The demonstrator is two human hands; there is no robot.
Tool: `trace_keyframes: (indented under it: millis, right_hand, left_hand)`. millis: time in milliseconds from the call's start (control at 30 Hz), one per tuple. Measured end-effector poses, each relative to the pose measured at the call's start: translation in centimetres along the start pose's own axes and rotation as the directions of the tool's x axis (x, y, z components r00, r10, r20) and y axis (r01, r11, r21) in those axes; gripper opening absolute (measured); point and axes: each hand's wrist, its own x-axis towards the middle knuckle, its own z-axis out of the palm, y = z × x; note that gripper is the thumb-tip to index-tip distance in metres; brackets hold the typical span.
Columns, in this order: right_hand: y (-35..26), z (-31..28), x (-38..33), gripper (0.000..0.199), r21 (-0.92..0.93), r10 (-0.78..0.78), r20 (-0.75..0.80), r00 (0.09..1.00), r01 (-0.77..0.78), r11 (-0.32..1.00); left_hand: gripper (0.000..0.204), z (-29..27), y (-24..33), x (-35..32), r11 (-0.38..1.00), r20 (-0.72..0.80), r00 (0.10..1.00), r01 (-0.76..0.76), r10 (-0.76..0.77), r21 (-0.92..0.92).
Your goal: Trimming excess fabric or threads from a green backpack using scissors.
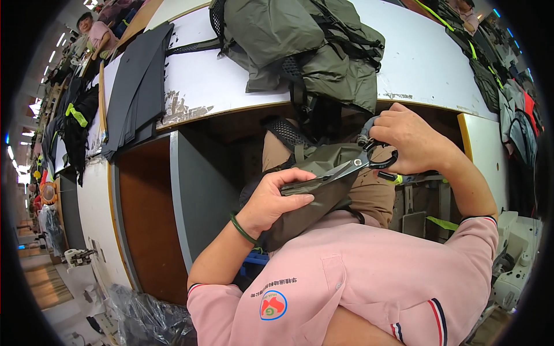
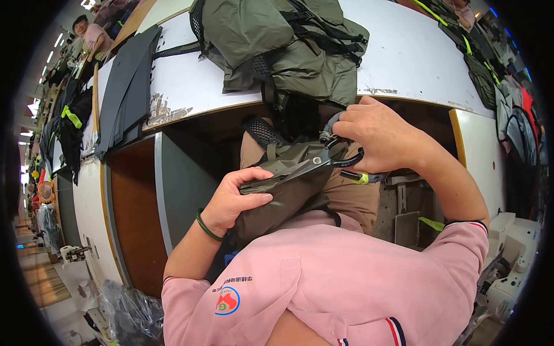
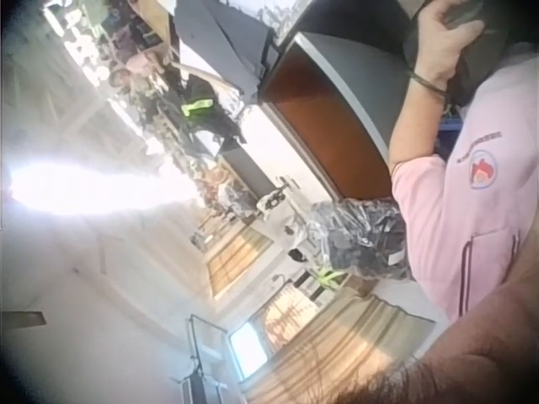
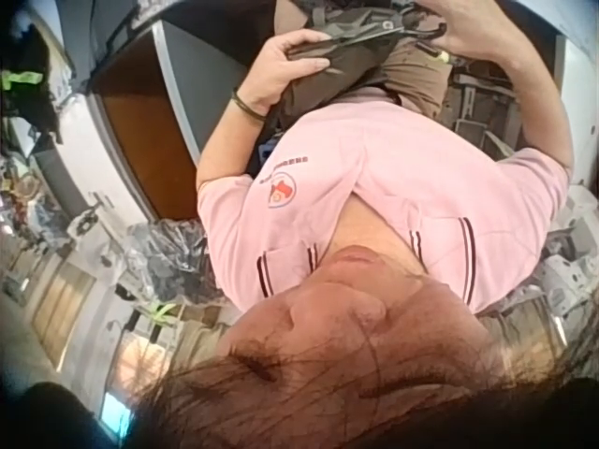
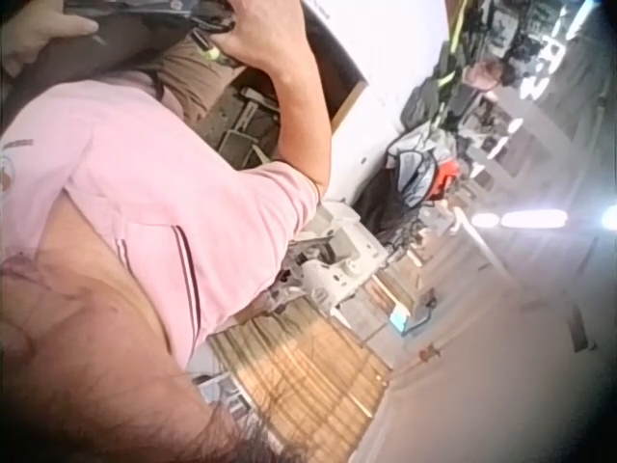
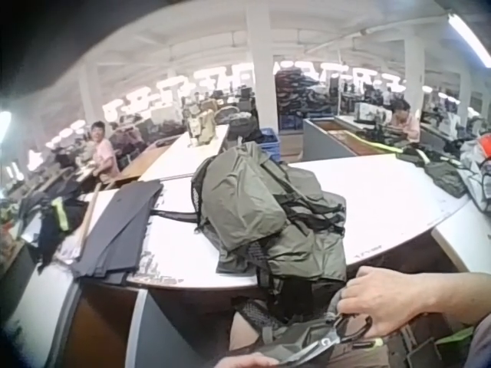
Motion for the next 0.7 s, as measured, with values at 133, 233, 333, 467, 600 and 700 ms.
trace_keyframes:
  millis: [133,233,333,467,600,700]
  right_hand:
    - [0.1,0.2,-0.1,0.036,0.009,0.008,0.026,1.000,-0.009,1.000]
    - [0.3,0.9,-0.4,0.035,0.010,0.054,0.068,0.996,-0.055,0.998]
    - [0.3,1.0,-0.5,0.034,-0.001,0.089,0.099,0.991,-0.089,0.996]
    - [-0.2,0.0,-0.1,0.035,0.039,0.042,0.040,0.998,-0.044,0.998]
    - [-0.1,-0.2,0.2,0.035,0.028,0.019,0.039,0.999,-0.020,0.999]
    - [-0.4,-0.2,0.5,0.036,0.017,-0.001,0.051,0.999,0.000,1.000]
  left_hand:
    - [0.030,0.0,0.0,-0.1,0.999,-0.003,1.000,-0.019,0.019,0.027]
    - [0.029,-0.1,-0.1,-0.2,0.999,-0.004,0.999,-0.035,0.035,0.035]
    - [0.029,0.0,-0.1,-0.2,0.999,0.002,0.999,-0.032,0.032,0.024]
    - [0.028,0.2,-0.2,-0.3,0.999,-0.017,1.000,-0.023,0.024,0.026]
    - [0.029,0.7,-0.1,-0.2,0.996,-0.023,0.997,-0.077,0.078,0.045]
    - [0.029,0.8,0.1,0.0,0.997,-0.055,0.998,-0.039,0.042,0.067]
